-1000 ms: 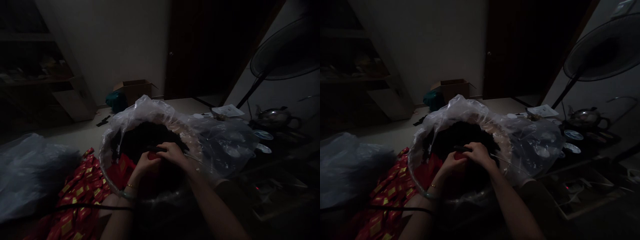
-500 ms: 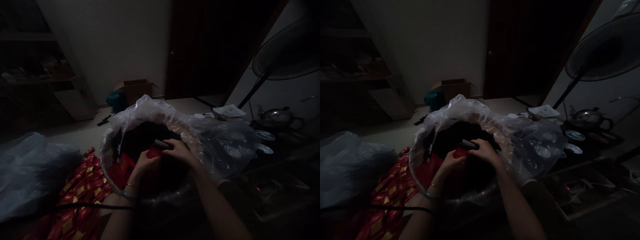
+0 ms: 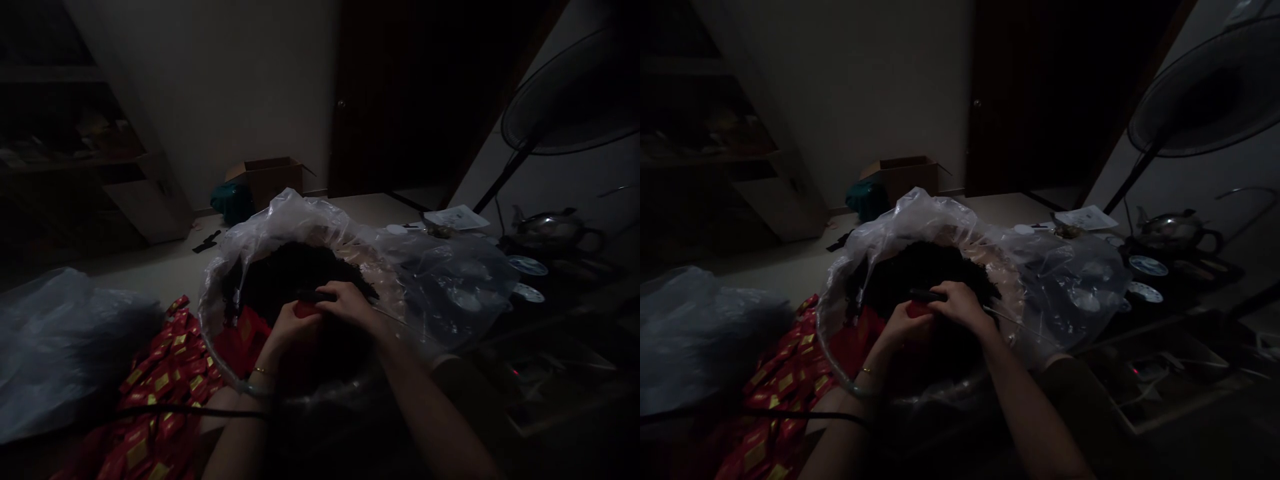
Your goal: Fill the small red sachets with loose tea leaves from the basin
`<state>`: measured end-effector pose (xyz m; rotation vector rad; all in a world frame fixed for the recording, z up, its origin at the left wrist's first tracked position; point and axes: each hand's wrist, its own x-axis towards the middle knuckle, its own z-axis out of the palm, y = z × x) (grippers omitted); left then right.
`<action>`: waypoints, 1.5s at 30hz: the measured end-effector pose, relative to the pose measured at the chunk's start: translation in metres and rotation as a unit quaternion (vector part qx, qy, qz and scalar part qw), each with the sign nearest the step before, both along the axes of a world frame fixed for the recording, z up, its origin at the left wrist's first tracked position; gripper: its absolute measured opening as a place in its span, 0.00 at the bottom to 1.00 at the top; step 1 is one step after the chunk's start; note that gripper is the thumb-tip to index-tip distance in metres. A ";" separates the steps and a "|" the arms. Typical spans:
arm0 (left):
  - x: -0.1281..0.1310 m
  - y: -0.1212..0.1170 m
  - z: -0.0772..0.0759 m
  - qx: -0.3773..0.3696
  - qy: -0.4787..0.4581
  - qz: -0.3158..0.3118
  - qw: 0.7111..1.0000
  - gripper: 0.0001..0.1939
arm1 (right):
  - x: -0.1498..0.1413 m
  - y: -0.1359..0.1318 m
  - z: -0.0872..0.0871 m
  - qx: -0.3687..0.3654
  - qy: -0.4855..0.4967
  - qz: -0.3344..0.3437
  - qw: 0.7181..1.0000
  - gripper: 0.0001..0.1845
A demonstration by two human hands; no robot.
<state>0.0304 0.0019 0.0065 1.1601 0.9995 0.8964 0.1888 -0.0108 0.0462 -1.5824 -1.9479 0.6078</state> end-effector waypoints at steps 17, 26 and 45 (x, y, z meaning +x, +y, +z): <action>-0.010 0.010 -0.008 0.077 -0.016 0.063 0.995 0.16 | 0.026 0.008 -0.021 0.040 0.029 -0.099 0.994 0.24; -0.007 0.010 -0.013 0.057 -0.030 0.128 0.990 0.18 | 0.051 0.008 -0.058 0.027 -0.045 -0.186 0.981 0.23; -0.008 0.014 -0.011 0.039 -0.060 0.061 0.996 0.27 | -0.006 0.002 -0.039 0.037 0.248 -0.132 0.959 0.12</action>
